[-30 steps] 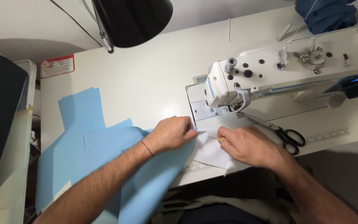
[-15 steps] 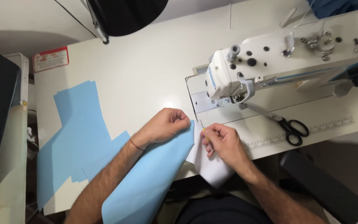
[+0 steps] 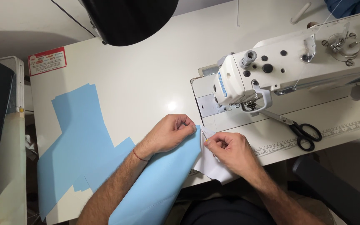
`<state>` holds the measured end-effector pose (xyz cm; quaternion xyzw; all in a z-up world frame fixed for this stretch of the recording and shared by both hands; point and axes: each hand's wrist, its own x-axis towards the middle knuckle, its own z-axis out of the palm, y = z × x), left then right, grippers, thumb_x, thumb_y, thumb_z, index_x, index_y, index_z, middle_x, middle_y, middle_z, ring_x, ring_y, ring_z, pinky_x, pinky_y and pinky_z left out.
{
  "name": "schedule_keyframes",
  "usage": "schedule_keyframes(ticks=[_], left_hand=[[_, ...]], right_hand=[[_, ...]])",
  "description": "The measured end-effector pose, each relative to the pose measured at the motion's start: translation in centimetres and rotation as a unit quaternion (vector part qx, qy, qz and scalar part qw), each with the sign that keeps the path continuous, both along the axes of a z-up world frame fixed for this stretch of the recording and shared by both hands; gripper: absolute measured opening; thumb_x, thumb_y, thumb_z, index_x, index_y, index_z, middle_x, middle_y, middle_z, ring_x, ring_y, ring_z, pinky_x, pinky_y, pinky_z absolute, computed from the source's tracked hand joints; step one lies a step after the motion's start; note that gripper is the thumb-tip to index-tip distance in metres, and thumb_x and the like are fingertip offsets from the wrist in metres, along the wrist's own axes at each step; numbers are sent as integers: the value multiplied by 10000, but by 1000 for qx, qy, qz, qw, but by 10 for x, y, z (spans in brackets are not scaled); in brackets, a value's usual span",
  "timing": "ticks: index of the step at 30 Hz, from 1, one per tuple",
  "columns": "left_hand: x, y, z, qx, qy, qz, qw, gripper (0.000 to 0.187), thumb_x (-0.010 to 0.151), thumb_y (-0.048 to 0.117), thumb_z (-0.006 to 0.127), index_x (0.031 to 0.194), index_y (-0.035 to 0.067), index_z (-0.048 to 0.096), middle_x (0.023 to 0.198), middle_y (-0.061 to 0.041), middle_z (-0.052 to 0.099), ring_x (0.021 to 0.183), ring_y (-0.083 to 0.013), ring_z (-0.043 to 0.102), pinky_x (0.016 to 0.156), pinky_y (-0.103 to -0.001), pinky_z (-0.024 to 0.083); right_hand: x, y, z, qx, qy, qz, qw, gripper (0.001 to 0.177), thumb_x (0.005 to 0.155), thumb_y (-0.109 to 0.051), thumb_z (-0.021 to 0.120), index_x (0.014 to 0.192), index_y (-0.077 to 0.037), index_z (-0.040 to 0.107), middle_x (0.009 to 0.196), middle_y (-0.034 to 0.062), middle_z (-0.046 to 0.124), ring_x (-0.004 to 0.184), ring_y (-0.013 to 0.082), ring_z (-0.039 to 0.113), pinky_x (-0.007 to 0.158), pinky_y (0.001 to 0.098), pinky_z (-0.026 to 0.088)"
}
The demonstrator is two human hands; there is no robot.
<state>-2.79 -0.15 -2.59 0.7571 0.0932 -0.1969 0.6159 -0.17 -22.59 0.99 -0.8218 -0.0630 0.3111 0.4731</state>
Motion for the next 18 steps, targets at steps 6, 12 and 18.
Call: schedule_keyframes(ticks=[6, 12, 18], left_hand=[[0, 0, 0, -4, 0, 5, 1000, 210, 956, 196, 666, 884, 2, 697, 444, -43, 580, 379, -111, 504, 396, -208, 410], [-2, -1, 0, 4, -16, 8, 1000, 202, 939, 185, 662, 876, -5, 688, 454, -49, 562, 415, -119, 498, 421, -220, 406], [-4, -8, 17, 83, -21, 4, 996, 220, 936, 249, 674, 859, 46, 712, 484, -69, 606, 432, -160, 537, 436, -269, 433]], right_hand=[[-1, 9, 15, 7, 4, -11, 1000, 189, 846, -149, 691, 806, -11, 814, 503, 105, 678, 495, 149, 553, 512, 303, 499], [-6, 8, -5, 57, 44, -32, 997, 237, 931, -152, 633, 935, 27, 788, 544, 126, 680, 431, 167, 556, 457, 263, 479], [-5, 3, 5, -57, -79, 10, 995, 239, 967, -245, 611, 1032, -104, 793, 563, 83, 689, 492, 173, 564, 519, 332, 500]])
